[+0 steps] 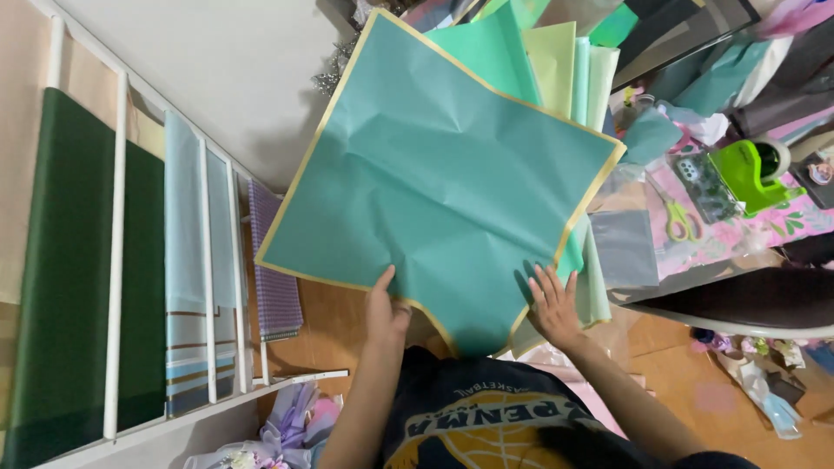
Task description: The person organizes large sheets of green and light green wrapping paper by folding them and placing them onto a white wall-mounted rack. They handle the paper by hand, folding it in half and then arranging it among other rolls already on the rack.
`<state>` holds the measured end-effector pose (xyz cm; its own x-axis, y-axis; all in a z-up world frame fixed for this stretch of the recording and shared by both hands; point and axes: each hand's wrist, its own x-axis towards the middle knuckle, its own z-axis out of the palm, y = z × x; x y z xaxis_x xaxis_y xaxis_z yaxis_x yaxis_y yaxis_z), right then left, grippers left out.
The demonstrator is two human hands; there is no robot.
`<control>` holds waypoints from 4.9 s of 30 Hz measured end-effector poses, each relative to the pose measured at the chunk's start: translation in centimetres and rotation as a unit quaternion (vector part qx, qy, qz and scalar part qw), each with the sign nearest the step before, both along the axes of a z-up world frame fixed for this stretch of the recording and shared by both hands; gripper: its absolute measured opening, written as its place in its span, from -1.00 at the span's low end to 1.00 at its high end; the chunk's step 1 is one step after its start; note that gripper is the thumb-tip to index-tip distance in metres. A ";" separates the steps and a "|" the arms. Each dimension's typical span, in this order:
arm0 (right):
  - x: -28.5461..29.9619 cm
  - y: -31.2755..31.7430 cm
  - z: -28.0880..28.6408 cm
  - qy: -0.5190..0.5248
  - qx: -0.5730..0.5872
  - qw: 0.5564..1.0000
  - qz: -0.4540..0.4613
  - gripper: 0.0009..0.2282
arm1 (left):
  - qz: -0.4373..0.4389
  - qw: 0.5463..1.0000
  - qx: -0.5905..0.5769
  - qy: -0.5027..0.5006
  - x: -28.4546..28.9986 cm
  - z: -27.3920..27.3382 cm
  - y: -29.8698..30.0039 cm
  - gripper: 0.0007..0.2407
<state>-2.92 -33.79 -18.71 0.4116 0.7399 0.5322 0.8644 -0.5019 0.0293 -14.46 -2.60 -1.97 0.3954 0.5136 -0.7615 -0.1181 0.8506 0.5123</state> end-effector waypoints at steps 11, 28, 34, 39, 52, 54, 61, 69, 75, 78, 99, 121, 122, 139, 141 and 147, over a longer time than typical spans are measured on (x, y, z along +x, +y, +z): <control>-3.7 4.4 7.2 0.205 0.263 0.942 0.041 -0.70 | 0.028 0.999 -0.007 -0.031 4.6 -2.0 1.0 -0.66; 7.9 0.9 14.5 0.308 0.547 0.750 -0.210 -0.78 | -0.163 0.809 0.545 -0.147 4.4 -18.0 24.0 -0.14; 10.8 -1.1 13.5 0.286 0.524 0.776 -0.205 -0.72 | -0.375 0.670 0.625 -0.142 4.1 -7.0 22.6 -0.46; 14.6 -1.0 14.0 0.220 0.595 0.757 -0.158 -0.69 | -0.297 0.657 0.669 -0.179 0.2 -0.1 18.4 -0.88; 18.1 24.1 19.2 0.267 0.503 0.820 0.065 -0.96 | 0.166 0.780 0.569 0.202 -26.0 -2.8 20.1 -0.58; 16.1 30.4 20.7 0.282 0.462 0.836 0.094 -0.93 | 0.234 0.760 0.568 0.212 -30.7 -5.8 20.1 -0.65; 6.3 54.0 23.5 0.412 0.378 0.788 0.258 -0.95 | 0.381 0.708 0.580 0.131 -41.8 1.2 17.3 -0.83; 1.2 67.1 21.9 0.554 0.273 0.744 0.254 -0.78 | 0.227 0.909 0.331 0.113 -43.2 -0.6 17.1 -0.47; 4.4 73.2 20.0 0.605 0.242 0.701 0.290 -0.72 | 0.221 0.850 0.396 0.268 -37.6 -1.3 20.3 -0.67; 6.4 76.9 19.5 0.631 0.225 0.685 0.287 -0.74 | 0.272 0.798 0.451 0.294 -35.1 -1.0 22.8 -0.69; 15.5 102.7 17.3 0.358 0.101 0.790 0.488 -0.80 | 0.286 0.418 0.530 0.680 -23.7 -0.1 36.2 -0.71; 12.3 109.3 18.1 0.229 -0.199 0.886 0.351 -0.01 | 0.234 0.578 0.250 0.741 -27.9 -1.7 40.6 -0.81; 12.1 109.1 18.3 0.231 -0.200 0.887 0.347 -0.01 | 0.230 0.579 0.251 0.741 -28.1 -2.7 41.0 -0.81; 9.0 106.3 20.9 0.199 -0.239 0.886 0.344 -0.27 | 0.424 0.263 0.442 0.746 -20.3 0.1 38.1 -0.79; 9.0 106.4 21.2 0.190 -0.237 0.889 0.343 -0.30 | 0.472 0.329 0.404 0.711 -17.5 -3.0 37.4 -0.73; 9.5 107.5 19.1 0.138 -0.224 0.910 0.321 -0.45 | 0.526 0.585 0.291 0.545 -18.9 -17.2 37.1 -0.59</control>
<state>6.62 73.75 0.34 -0.1096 0.9922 0.0594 0.9808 0.1176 -0.1555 -33.37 34.54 -19.13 -0.9297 0.3331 0.1573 0.2466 0.2453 0.9376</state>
